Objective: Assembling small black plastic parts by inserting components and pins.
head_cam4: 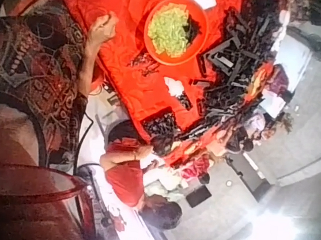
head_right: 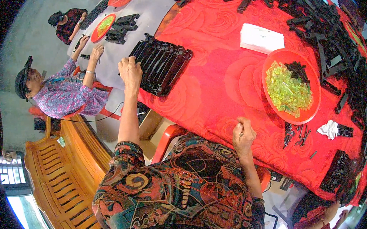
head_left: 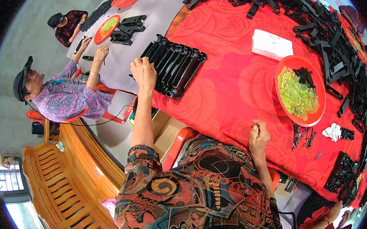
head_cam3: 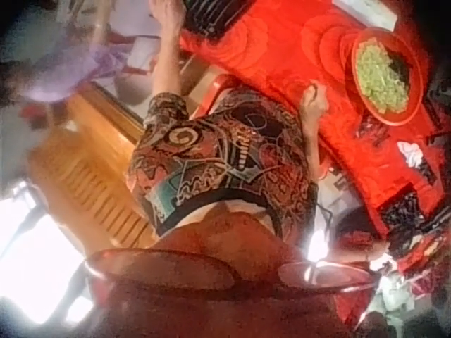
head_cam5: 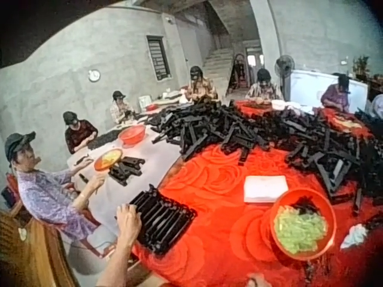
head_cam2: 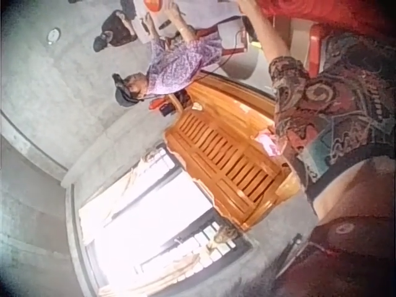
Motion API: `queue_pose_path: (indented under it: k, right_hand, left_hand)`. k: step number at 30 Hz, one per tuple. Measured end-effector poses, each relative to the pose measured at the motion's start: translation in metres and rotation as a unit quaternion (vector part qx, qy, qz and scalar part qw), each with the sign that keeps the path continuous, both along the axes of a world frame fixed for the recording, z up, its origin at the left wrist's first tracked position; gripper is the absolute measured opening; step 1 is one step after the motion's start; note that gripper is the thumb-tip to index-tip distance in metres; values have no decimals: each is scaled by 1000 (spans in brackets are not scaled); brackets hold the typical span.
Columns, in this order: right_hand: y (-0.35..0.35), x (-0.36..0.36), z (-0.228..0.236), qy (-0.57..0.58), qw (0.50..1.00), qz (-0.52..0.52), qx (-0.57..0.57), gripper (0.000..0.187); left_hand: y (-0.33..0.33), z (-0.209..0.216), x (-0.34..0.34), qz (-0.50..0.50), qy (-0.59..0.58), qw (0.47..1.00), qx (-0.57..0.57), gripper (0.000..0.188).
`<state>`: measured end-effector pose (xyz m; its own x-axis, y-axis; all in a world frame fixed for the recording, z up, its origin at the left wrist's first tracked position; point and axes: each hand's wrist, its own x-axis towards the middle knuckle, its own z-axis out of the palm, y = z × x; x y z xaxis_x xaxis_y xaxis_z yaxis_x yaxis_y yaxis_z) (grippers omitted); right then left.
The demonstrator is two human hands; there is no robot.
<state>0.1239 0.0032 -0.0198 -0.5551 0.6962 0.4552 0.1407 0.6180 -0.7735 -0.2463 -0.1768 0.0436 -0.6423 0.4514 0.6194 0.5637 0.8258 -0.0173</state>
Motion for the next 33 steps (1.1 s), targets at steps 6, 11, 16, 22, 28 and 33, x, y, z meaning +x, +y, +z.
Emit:
queue_pose_path:
  k: [6, 11, 16, 22, 28, 33]
  right_hand:
    - [-1, 0, -2, -9, 1000, 15, 19, 14]
    - [-2, 1, 0, -17, 999, 15, 24, 12]
    - [-4, 0, 3, -18, 1000, -1, -2, 11]
    - [-2, -1, -1, -13, 1000, 4, 23, 13]
    - [0, 1, 3, -23, 999, 17, 28, 18]
    - [0, 3, -8, -15, 999, 1, 31, 14]
  left_hand:
    - [2, 3, 4, 26, 49, 998, 7, 39]
    - [-1, -7, -12, 26, 37, 999, -23, 39]
    - [4, -2, -10, 34, 36, 997, -59, 34]
    - [20, 11, 19, 24, 103, 994, 8, 32]
    - [111, 3, 108, -329, -34, 931, 155, 10]
    - [175, -30, 182, -461, -186, 853, 160, 10]
